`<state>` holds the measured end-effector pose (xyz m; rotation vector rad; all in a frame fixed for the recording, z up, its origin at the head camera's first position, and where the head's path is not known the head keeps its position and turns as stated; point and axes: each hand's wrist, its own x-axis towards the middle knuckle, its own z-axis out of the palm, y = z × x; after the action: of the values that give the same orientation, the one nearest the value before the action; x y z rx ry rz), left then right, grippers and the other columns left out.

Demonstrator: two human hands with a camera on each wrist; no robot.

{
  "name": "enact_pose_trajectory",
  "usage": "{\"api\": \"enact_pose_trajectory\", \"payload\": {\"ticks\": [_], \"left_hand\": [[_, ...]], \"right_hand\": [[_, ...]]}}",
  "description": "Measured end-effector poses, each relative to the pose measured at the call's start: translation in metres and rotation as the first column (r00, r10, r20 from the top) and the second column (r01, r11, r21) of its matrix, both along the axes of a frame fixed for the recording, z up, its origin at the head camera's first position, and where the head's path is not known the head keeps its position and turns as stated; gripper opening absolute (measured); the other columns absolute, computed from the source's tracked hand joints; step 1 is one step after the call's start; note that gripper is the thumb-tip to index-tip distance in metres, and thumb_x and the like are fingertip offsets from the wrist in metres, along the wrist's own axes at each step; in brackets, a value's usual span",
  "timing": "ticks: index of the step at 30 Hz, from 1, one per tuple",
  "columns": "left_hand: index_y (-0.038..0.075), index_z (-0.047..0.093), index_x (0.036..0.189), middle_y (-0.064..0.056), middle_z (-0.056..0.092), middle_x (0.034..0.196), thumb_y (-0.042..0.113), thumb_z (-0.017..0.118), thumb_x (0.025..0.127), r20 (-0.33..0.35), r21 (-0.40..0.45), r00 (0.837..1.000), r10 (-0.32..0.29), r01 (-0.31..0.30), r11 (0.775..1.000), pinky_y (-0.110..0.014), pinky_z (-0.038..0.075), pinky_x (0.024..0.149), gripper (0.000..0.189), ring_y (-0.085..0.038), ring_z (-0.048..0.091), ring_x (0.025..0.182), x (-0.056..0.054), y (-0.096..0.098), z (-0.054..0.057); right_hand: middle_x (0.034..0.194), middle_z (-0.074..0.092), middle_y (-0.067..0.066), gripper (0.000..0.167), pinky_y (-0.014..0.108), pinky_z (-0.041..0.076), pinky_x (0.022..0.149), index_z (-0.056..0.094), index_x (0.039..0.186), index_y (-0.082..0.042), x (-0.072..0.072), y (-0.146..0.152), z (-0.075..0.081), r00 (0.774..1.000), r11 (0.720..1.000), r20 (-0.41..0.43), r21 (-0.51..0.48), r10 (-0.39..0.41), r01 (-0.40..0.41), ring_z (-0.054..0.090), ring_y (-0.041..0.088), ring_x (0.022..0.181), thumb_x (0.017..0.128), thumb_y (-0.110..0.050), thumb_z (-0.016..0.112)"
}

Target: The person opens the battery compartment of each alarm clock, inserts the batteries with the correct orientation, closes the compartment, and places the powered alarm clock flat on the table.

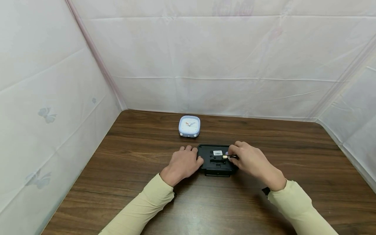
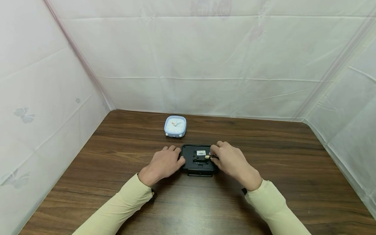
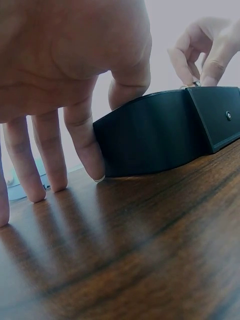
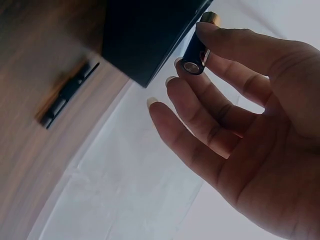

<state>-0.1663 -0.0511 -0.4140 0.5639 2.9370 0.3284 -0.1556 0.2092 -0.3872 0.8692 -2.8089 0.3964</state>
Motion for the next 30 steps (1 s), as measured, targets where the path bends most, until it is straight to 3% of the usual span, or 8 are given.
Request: {"api": "enact_pose_trajectory", "payload": {"ticks": [23, 30], "left_hand": [[-0.001, 0.066, 0.134, -0.016, 0.063, 0.118, 0.031, 0.051, 0.109, -0.004, -0.004, 1.0, 0.002, -0.002, 1.0, -0.049, 0.052, 0.09, 0.043, -0.032, 0.055, 0.103, 0.0, 0.0, 0.001], [-0.002, 0.066, 0.134, -0.016, 0.063, 0.118, 0.03, 0.052, 0.109, -0.005, -0.003, 1.0, -0.002, 0.002, 1.0, -0.049, 0.052, 0.09, 0.043, -0.032, 0.055, 0.102, 0.0, 0.0, 0.0]], "right_hand": [[0.086, 0.053, -0.006, 0.021, 0.033, 0.05, 0.057, 0.069, 0.092, -0.015, 0.004, -0.01, -0.009, 0.995, 0.996, -0.047, 0.014, 0.086, -0.086, 0.057, 0.014, 0.076, 0.086, -0.007, 0.088], [0.088, 0.055, -0.003, 0.017, 0.035, 0.053, 0.068, 0.072, 0.094, -0.01, 0.003, -0.011, -0.011, 0.99, 0.99, -0.018, -0.023, 0.139, -0.14, 0.058, 0.016, 0.08, 0.088, -0.001, 0.085]]}}
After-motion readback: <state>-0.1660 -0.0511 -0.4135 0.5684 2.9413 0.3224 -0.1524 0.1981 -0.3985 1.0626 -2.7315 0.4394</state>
